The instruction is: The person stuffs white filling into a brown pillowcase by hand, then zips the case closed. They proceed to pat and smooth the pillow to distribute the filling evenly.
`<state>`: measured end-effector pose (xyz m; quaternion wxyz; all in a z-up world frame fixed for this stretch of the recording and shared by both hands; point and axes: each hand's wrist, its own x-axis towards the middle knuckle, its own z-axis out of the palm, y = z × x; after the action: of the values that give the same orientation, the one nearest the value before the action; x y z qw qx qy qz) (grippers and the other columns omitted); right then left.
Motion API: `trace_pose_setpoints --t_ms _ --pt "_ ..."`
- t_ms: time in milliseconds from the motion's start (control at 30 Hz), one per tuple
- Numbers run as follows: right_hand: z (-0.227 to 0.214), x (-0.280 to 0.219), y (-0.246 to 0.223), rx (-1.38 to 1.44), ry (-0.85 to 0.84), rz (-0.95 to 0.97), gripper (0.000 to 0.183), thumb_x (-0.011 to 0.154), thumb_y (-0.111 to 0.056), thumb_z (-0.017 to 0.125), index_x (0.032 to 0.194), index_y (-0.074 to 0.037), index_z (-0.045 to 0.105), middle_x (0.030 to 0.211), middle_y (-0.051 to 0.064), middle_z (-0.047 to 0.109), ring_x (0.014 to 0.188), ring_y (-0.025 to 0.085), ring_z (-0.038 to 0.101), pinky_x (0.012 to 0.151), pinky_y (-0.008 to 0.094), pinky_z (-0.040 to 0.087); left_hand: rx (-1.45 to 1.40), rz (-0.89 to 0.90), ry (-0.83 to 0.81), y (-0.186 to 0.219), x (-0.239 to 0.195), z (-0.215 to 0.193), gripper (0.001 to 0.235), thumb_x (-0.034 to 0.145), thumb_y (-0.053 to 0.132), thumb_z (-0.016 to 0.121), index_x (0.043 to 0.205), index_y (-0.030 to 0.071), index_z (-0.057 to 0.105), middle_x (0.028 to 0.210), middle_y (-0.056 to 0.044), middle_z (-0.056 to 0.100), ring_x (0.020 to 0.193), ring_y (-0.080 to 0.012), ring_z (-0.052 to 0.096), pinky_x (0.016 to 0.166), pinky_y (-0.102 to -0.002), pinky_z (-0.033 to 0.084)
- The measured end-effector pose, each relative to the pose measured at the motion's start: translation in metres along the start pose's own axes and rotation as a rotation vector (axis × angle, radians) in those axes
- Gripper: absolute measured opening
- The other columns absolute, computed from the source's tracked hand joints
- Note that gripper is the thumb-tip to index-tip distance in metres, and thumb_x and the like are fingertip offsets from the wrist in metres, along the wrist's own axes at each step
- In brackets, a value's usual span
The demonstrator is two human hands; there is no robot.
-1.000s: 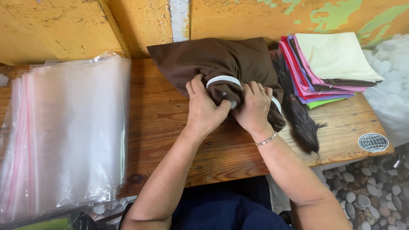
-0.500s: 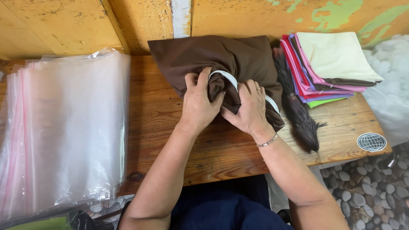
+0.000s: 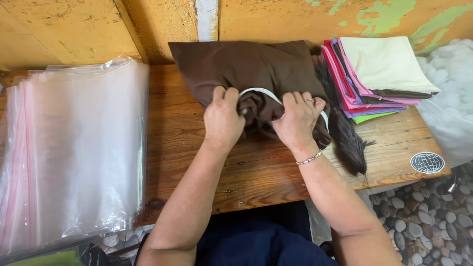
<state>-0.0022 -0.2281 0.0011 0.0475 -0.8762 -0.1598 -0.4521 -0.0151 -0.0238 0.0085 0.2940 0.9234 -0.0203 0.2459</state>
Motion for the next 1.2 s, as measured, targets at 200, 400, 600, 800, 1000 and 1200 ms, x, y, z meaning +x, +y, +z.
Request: trace_pose_setpoints --t_ms 200,400,600,800,1000,1200 --pt "0.007 -0.01 0.058 -0.074 -0.031 0.168 0.032 0.055 -0.018 0.076 0.082 -0.024 0.061 0.078 -0.003 0.05 0.084 0.024 0.057 0.086 0.042 0.04 0.213 -0.207 0.021 -0.019 0.012 -0.028 0.041 0.073 0.011 0.077 0.103 0.015 0.049 0.106 -0.008 0.049 0.078 -0.041 0.07 0.07 -0.049 0.062" --pt "-0.008 0.005 0.034 0.277 -0.185 0.212 0.05 0.062 -0.027 0.082 0.107 -0.018 0.062 0.103 0.003 0.049 0.107 0.032 0.052 0.091 0.047 0.039 0.158 -0.103 -0.317 0.023 0.007 -0.069 0.098 0.059 0.02 0.085 0.145 0.004 0.039 0.148 -0.021 0.024 0.129 -0.0472 0.033 0.106 -0.047 0.036" --pt "-0.045 0.025 -0.033 0.428 -0.428 0.133 0.085 0.061 -0.041 0.083 0.135 -0.011 0.053 0.134 0.011 0.046 0.138 0.039 0.04 0.112 0.062 0.025 0.098 0.094 -0.276 0.031 0.004 -0.052 0.083 0.069 0.026 0.087 0.143 0.015 0.051 0.148 -0.015 0.031 0.133 -0.0398 0.03 0.114 -0.056 0.028" --pt "-0.001 0.002 -0.003 -0.045 -0.299 -0.003 0.034 0.054 -0.018 0.077 0.084 -0.017 0.06 0.083 0.001 0.051 0.094 0.026 0.053 0.094 0.05 0.035 0.284 0.212 0.22 -0.035 0.009 0.061 0.019 0.074 0.01 0.072 0.083 0.015 0.056 0.084 -0.006 0.052 0.083 -0.0324 0.062 0.07 -0.042 0.055" --pt "0.007 -0.006 0.041 -0.115 -0.209 0.062 0.02 0.066 -0.019 0.073 0.08 -0.026 0.061 0.08 -0.004 0.048 0.092 0.021 0.052 0.091 0.045 0.036 0.413 0.15 0.344 -0.035 0.006 0.05 0.017 0.069 0.011 0.067 0.078 0.018 0.055 0.074 -0.004 0.055 0.076 -0.029 0.062 0.063 -0.042 0.052" --pt "-0.003 0.002 0.058 0.168 -0.396 0.422 0.043 0.066 -0.022 0.086 0.103 -0.01 0.068 0.108 0.01 0.051 0.106 0.038 0.055 0.089 0.048 0.048 0.301 -0.106 0.243 -0.036 0.011 -0.008 0.029 0.064 0.004 0.071 0.087 0.007 0.053 0.095 -0.012 0.048 0.08 -0.0473 0.064 0.064 -0.051 0.058"
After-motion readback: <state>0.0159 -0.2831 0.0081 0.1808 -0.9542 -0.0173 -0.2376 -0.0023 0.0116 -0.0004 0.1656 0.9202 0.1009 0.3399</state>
